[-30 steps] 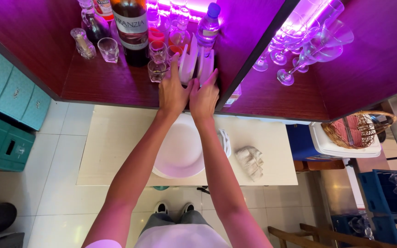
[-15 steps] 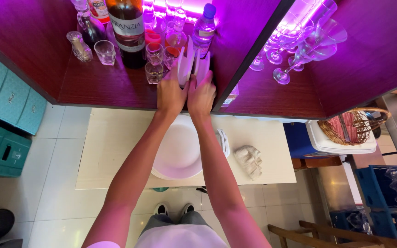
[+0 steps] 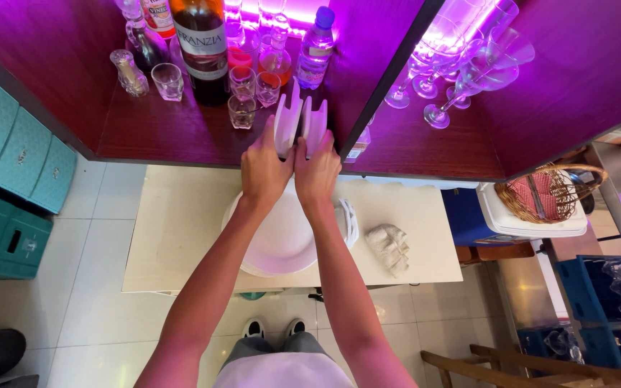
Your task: Organizing a restaurant service station, including folding napkins and arranging glassware.
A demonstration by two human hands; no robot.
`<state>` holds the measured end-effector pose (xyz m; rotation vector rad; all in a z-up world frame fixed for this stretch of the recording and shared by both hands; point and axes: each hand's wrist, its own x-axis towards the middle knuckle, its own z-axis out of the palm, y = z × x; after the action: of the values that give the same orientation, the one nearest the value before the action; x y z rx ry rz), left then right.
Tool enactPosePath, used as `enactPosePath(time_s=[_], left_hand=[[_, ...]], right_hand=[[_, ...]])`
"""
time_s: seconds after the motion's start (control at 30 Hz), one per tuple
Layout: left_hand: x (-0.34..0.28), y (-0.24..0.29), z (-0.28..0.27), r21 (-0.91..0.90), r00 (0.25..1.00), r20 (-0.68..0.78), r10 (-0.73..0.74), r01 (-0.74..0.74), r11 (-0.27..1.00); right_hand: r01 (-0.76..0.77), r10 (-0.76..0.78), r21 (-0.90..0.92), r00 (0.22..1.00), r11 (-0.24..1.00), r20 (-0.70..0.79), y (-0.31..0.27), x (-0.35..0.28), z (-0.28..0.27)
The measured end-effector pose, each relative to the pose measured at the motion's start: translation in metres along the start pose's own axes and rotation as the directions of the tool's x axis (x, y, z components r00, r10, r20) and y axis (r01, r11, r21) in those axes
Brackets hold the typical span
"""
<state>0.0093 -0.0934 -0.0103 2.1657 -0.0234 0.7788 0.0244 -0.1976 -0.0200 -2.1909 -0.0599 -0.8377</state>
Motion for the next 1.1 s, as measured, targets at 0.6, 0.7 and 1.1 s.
enactPosePath(time_s=[0.6, 0.7, 1.1], left_hand=[[-0.008, 0.005, -0.004, 0.090, 0.998, 0.013, -0.053, 0.052, 0.995], [-0.011, 0.000, 0.001, 0.088, 0.999, -0.013, -0.049, 0.050, 0.995], [-0.028, 0.013, -0.010, 0.058, 0.998, -0.035, -0.043, 0.045, 0.997]], right_hand=[[-0.105, 0.103, 0.011, 0.992, 0.994, 0.077, -0.018, -0.002, -0.027], [-0.081, 0.077, 0.071, 0.996, 0.994, 0.054, -0.020, -0.005, -0.032], [-0.084, 0.082, 0.098, 0.996, 0.992, 0.027, -0.030, -0.019, -0.052]])
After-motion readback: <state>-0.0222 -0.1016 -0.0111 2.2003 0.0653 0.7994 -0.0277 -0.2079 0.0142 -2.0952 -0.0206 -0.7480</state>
